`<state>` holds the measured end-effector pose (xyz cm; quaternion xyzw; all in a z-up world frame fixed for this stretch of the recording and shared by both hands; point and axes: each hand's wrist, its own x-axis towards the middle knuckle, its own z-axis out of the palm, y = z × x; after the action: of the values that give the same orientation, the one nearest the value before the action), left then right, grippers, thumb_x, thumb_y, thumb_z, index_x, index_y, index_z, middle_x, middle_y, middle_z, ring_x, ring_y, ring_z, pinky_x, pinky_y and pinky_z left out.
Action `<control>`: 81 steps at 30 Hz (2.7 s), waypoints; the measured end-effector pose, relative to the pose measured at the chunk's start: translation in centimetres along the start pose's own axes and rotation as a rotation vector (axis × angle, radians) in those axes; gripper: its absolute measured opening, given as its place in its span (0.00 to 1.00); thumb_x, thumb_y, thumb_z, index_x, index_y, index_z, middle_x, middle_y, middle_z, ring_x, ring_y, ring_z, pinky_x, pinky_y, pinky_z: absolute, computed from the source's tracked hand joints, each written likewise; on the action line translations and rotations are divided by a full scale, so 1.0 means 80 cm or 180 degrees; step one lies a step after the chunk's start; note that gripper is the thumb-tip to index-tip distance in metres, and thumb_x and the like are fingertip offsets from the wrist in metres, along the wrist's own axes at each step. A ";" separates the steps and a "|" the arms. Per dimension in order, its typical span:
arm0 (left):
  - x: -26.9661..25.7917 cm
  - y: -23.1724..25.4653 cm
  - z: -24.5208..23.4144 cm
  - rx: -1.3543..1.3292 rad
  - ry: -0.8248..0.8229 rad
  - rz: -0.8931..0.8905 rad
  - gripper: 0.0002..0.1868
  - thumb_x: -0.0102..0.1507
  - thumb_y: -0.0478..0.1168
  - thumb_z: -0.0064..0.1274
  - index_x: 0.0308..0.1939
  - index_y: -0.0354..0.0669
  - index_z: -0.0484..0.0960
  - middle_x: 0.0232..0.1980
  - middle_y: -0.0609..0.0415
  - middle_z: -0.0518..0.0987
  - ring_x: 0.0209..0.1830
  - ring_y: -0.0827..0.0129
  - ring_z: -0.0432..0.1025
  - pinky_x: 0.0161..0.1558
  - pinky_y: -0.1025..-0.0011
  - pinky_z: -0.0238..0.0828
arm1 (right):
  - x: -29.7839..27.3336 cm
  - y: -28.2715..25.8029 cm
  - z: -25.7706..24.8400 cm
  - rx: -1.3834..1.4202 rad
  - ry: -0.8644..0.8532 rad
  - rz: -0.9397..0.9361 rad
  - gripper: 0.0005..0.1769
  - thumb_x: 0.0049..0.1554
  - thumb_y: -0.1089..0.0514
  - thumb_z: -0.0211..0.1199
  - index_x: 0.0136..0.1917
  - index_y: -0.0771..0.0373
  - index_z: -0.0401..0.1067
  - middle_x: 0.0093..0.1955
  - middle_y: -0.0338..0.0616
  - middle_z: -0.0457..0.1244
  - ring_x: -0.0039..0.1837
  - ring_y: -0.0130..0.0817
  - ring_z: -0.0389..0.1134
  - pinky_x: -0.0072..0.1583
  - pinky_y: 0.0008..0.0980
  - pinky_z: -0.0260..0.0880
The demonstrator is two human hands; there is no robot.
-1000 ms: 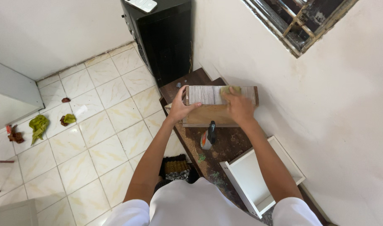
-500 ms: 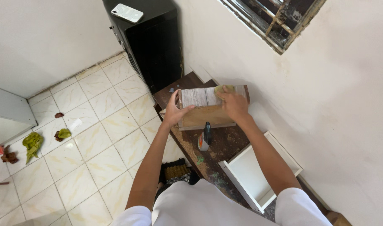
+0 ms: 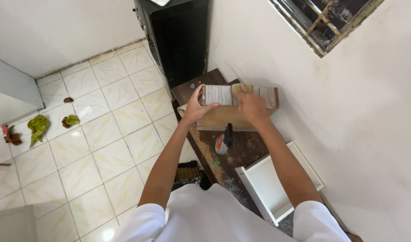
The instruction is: The person sprays a cloth with liquid from a spray bottle and wipes the top surface of a small wooden drawer unit. They repeatedly spray the cloth and rub the surface in circular motions, covering the entire top area.
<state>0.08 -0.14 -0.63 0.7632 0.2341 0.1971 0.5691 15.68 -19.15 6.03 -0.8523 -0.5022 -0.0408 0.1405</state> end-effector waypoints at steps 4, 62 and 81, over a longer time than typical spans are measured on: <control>-0.004 0.000 0.001 -0.0040 -0.0012 0.0018 0.61 0.50 0.56 0.74 0.78 0.38 0.55 0.76 0.37 0.65 0.78 0.49 0.59 0.74 0.54 0.59 | -0.041 -0.011 -0.032 0.0067 -0.0759 -0.0025 0.32 0.48 0.67 0.60 0.64 0.44 0.75 0.75 0.35 0.60 0.48 0.45 0.74 0.49 0.44 0.76; 0.015 0.003 -0.073 -0.0325 -0.0803 0.0112 0.63 0.41 0.52 0.79 0.75 0.46 0.62 0.76 0.42 0.67 0.76 0.51 0.62 0.74 0.54 0.60 | -0.003 -0.117 -0.003 0.0282 -0.0066 -0.0332 0.30 0.45 0.66 0.63 0.61 0.51 0.79 0.70 0.42 0.65 0.42 0.46 0.74 0.46 0.43 0.76; 0.018 -0.006 -0.076 -0.0564 -0.0901 0.0206 0.60 0.44 0.43 0.79 0.76 0.42 0.61 0.74 0.42 0.68 0.77 0.51 0.62 0.71 0.52 0.67 | -0.011 -0.108 -0.029 -0.0087 -0.0559 0.0522 0.30 0.48 0.66 0.62 0.62 0.44 0.77 0.73 0.33 0.63 0.41 0.46 0.75 0.43 0.46 0.76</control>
<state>-2.23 5.53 0.61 0.7373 0.1086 0.1257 0.6548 7.90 -16.57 9.80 -0.8926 -0.4406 0.0387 0.0871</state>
